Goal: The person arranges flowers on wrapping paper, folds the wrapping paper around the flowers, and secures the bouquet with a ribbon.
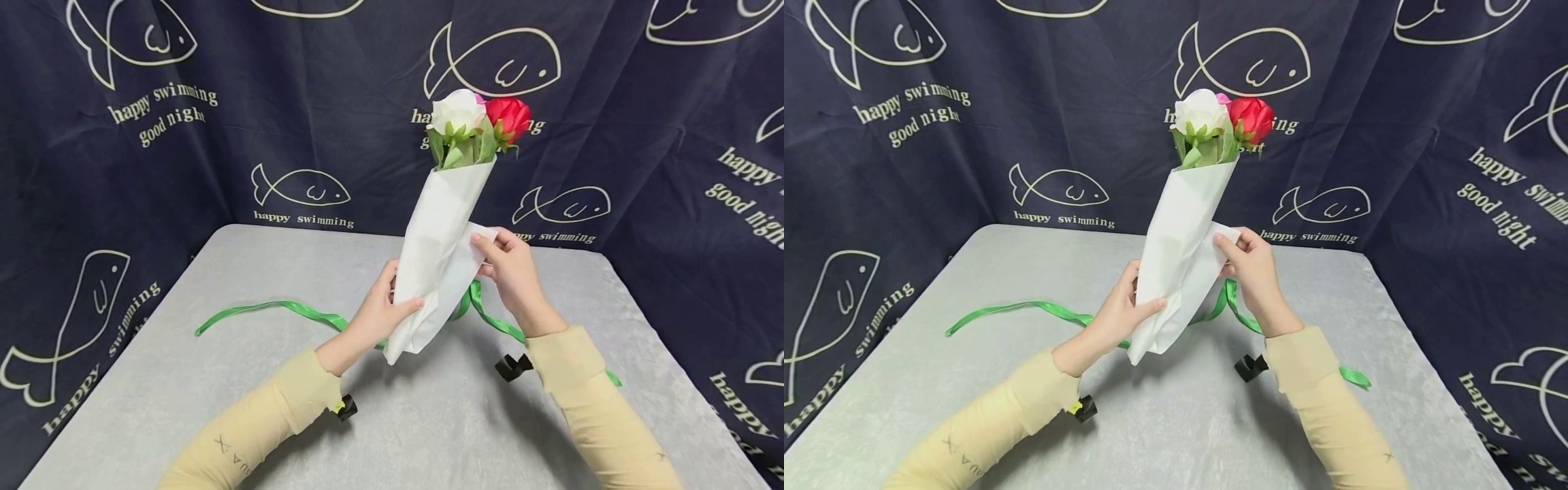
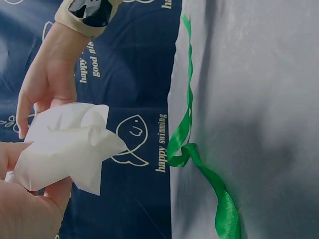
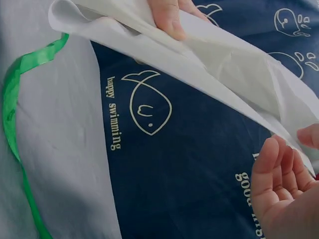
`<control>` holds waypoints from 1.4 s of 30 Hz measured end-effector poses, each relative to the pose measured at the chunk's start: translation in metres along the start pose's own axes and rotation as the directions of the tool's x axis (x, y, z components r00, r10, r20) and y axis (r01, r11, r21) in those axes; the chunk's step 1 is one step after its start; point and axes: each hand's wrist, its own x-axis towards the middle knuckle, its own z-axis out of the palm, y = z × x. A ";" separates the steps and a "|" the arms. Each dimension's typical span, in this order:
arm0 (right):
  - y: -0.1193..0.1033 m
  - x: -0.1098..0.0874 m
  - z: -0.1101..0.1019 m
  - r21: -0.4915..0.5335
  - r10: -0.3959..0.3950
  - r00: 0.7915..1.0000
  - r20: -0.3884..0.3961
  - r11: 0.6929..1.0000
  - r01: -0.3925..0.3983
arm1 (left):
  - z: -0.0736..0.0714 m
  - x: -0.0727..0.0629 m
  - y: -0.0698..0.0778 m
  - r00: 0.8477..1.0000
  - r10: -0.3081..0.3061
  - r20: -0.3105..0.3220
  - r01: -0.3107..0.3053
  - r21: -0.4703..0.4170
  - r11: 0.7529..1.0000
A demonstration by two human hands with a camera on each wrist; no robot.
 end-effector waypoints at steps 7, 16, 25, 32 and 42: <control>-0.005 -0.005 0.003 0.139 0.033 0.995 0.092 0.989 -0.045 | 0.002 0.001 -0.008 0.999 0.050 -0.009 -0.050 -0.018 0.999; 0.005 -0.002 0.005 0.498 0.017 0.974 0.224 0.857 -0.129 | 0.006 0.002 -0.011 0.999 0.030 0.043 -0.020 -0.217 0.976; 0.018 -0.002 0.006 0.341 0.050 0.947 0.317 0.926 -0.163 | 0.009 0.001 -0.005 0.986 -0.054 0.159 0.117 -0.418 0.901; 0.012 0.000 0.011 0.318 0.046 0.942 0.333 0.935 -0.159 | 0.010 0.002 -0.003 0.980 -0.069 0.184 0.141 -0.409 0.902; 0.003 0.002 0.013 0.232 0.027 0.975 0.222 0.969 -0.080 | 0.009 0.002 -0.002 0.984 -0.040 0.176 0.080 -0.228 0.970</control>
